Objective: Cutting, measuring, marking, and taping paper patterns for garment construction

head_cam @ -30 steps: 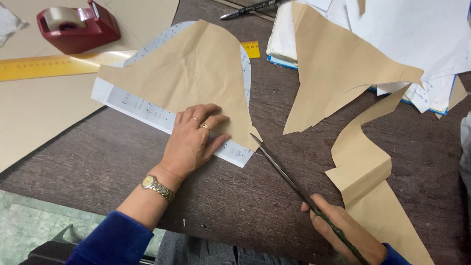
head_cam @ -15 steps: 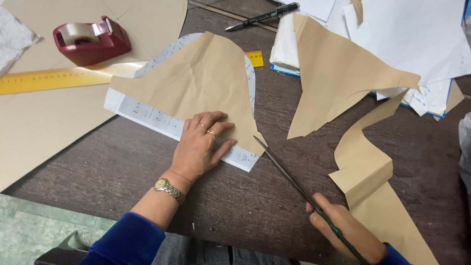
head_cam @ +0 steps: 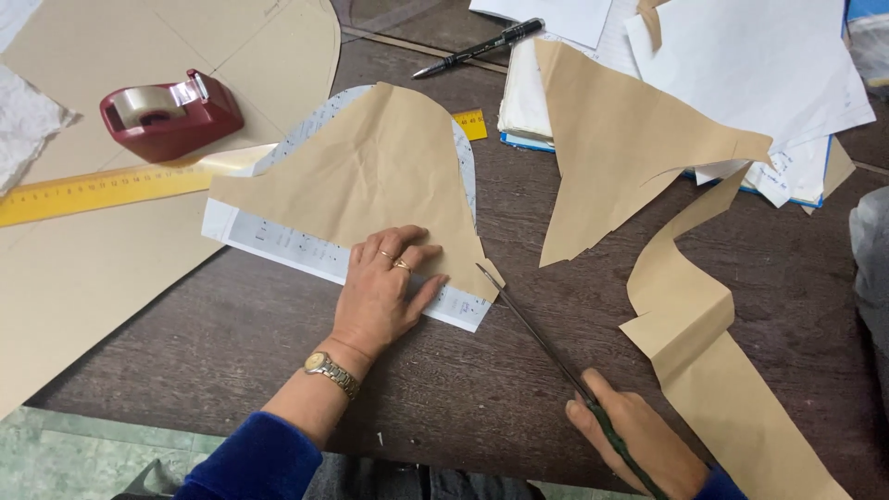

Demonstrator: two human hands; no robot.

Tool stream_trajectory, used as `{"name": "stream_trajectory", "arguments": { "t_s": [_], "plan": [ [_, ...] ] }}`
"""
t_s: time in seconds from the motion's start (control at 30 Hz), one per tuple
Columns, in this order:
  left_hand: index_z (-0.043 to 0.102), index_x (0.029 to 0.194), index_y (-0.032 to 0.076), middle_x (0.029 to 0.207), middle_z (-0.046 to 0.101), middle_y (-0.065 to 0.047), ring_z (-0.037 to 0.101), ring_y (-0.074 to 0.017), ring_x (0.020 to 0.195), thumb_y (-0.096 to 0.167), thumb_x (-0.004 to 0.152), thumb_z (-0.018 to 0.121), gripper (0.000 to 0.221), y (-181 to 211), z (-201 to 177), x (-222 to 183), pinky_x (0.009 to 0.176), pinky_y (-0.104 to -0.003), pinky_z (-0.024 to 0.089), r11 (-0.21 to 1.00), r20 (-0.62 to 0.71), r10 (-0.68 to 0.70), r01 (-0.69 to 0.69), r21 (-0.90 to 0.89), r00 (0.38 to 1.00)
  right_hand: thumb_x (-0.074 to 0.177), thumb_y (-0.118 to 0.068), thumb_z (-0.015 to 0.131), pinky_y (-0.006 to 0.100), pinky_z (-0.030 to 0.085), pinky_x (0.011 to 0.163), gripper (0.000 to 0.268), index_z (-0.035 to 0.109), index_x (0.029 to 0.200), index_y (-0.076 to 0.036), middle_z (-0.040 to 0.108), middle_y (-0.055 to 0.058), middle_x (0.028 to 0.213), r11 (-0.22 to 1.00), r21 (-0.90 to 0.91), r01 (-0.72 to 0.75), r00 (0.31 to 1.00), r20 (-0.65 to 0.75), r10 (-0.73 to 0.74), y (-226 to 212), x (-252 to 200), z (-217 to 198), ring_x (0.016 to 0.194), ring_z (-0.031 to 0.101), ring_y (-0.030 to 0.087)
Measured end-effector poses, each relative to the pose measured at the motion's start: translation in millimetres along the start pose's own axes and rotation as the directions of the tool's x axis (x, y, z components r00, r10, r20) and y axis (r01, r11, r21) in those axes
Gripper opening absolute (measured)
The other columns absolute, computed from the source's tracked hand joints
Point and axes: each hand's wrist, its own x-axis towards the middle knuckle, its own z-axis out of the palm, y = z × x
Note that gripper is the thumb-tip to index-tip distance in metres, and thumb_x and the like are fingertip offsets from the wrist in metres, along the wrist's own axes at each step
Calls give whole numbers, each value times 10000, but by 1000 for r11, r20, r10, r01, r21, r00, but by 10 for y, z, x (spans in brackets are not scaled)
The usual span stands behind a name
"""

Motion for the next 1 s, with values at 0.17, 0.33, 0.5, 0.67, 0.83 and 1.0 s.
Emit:
{"name": "stream_trajectory", "arguments": {
  "t_s": [0.17,0.33,0.5,0.67,0.83,1.0],
  "plan": [
    [607,1095,127,1198,575,-77,542,-289,1061,348,900,636,297,-1,-5,1,862,-437,412,1000,4,-12,12,0,1000,965,-494,429,321,302,535,327,496,990,-175,401,15,571,1000,-19,4,998,-58,-5,16,73,132,503,408,135],
    [607,1101,130,1211,565,-72,537,-287,1068,357,896,641,307,-4,6,-5,873,-430,410,1000,24,-27,27,3,999,965,-489,449,285,366,609,353,497,890,-147,436,-16,650,990,126,-65,996,-58,73,-128,19,182,594,431,106],
    [612,1111,130,1218,565,-74,537,-291,1075,345,893,640,308,-11,10,-9,865,-430,409,999,14,-33,33,-9,999,874,-539,400,279,491,861,734,277,1468,-126,697,21,1192,945,241,-221,975,29,221,-221,36,227,1023,673,137],
    [619,1120,124,1216,567,-79,533,-291,1079,354,897,625,320,-11,-7,3,870,-429,409,999,37,-42,43,-17,998,894,-532,374,332,456,837,716,236,1477,-139,696,75,1089,926,264,-269,963,39,268,-447,67,265,911,655,182],
    [615,1120,117,1219,572,-84,541,-297,1076,346,906,613,314,-25,7,-10,857,-433,411,999,29,-28,28,-20,999,831,-653,369,361,336,1156,839,231,1495,-159,418,34,1492,895,313,-317,944,18,328,-426,134,411,1378,419,218],
    [615,1125,131,1224,567,-80,537,-293,1083,344,899,625,310,-28,13,-11,860,-425,406,998,21,-41,42,-38,999,833,-614,353,260,411,1040,566,598,1168,-228,670,-35,1239,888,365,-279,946,-52,319,-572,76,519,1163,617,102]
  ]
}}
